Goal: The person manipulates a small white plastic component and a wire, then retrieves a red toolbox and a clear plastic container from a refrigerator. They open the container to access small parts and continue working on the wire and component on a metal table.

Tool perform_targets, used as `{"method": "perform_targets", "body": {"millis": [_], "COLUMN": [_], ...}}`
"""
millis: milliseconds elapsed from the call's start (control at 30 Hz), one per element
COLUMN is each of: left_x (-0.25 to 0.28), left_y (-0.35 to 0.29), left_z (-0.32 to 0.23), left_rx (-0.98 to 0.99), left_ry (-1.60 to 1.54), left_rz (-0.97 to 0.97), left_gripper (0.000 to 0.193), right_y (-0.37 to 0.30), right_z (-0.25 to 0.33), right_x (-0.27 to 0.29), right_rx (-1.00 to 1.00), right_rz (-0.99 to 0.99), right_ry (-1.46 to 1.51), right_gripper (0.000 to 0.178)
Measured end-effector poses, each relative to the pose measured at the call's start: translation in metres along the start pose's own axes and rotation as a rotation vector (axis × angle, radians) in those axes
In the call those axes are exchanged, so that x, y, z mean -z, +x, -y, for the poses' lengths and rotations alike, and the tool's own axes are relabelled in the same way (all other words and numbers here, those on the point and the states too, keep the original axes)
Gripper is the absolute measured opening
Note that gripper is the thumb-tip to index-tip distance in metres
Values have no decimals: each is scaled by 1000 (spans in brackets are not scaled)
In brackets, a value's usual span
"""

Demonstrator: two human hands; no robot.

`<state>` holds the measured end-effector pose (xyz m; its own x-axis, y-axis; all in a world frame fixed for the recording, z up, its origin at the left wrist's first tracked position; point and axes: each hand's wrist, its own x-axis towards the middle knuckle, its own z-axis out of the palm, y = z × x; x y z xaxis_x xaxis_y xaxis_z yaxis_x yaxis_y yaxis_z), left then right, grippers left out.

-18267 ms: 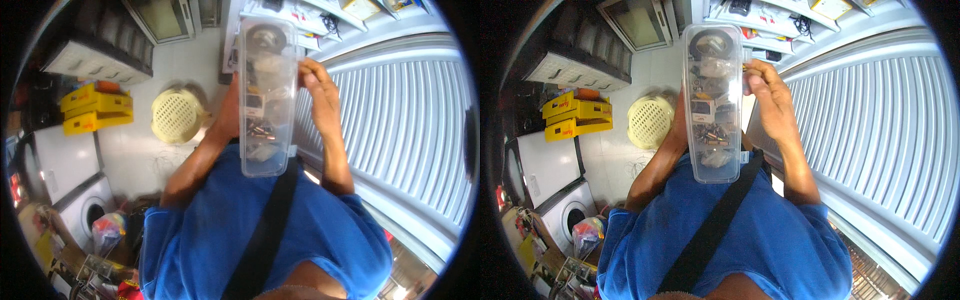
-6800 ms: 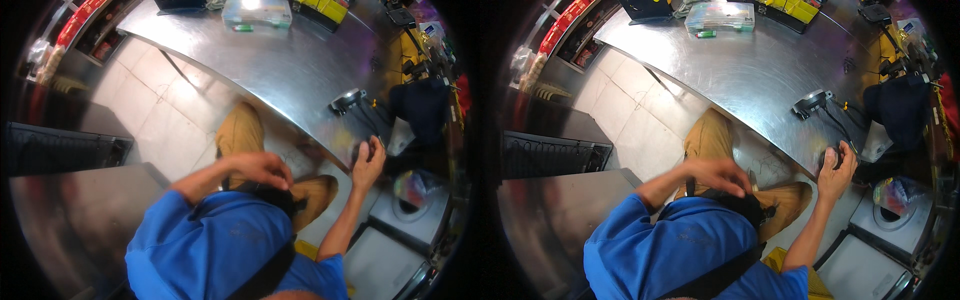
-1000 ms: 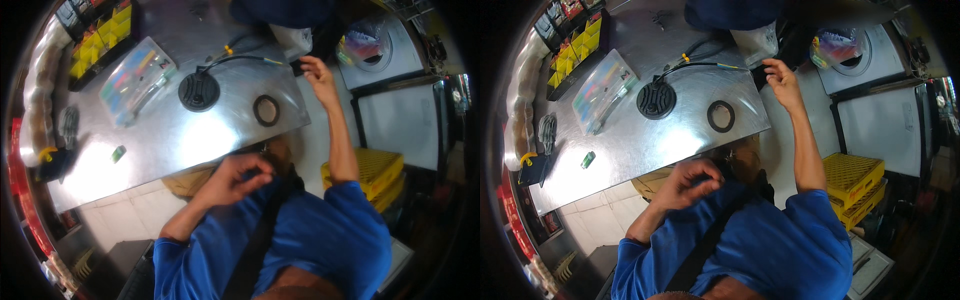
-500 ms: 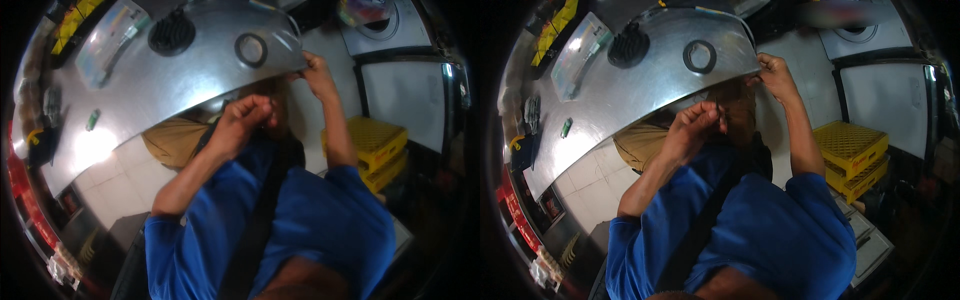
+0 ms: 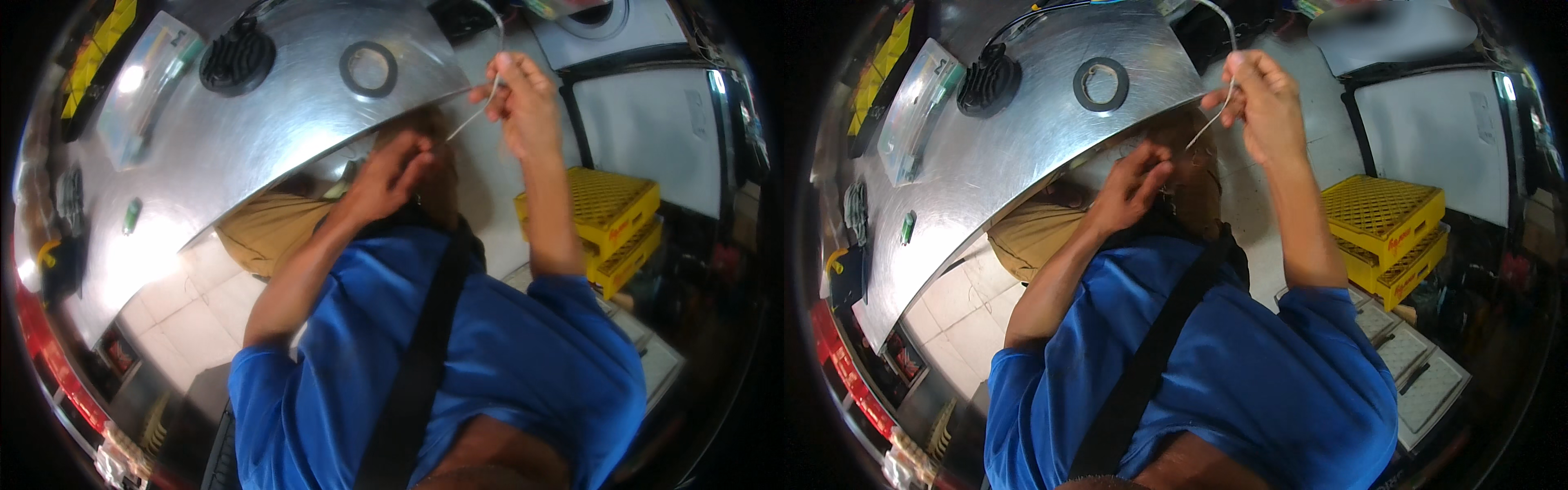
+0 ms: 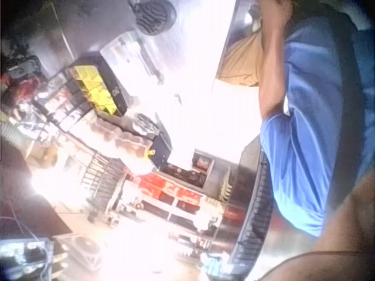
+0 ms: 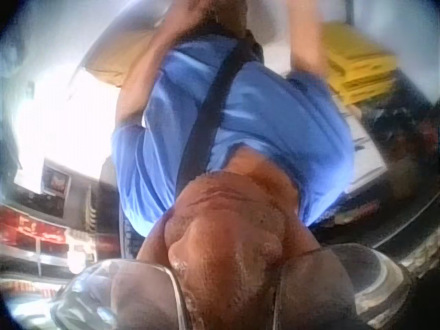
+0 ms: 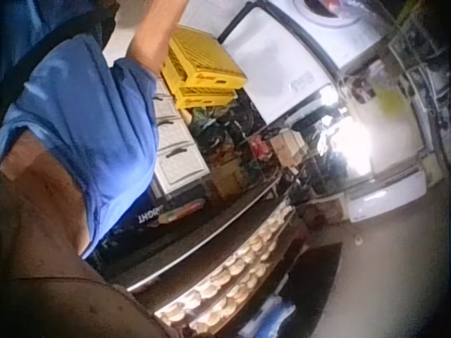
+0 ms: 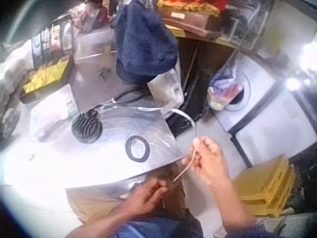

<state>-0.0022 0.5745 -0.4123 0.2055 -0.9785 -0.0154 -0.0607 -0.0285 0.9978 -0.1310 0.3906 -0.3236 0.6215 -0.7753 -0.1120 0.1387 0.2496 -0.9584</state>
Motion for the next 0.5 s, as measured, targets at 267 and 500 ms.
{"method": "perform_targets", "body": {"millis": [267,500], "left_x": [39,52], "left_y": [-81,-94], "left_z": [-24,-56], "left_rx": [74,58], "left_ry": [240,260], "left_rz": [-253,-250], "left_gripper": [9,4], "right_y": [-40,-54], "right_z": [27,5], "right_x": [-56,-58], "right_rx": [477,400], "right_rz": [152,550], "right_ry": [-779,-915], "right_gripper": [33,10]}}
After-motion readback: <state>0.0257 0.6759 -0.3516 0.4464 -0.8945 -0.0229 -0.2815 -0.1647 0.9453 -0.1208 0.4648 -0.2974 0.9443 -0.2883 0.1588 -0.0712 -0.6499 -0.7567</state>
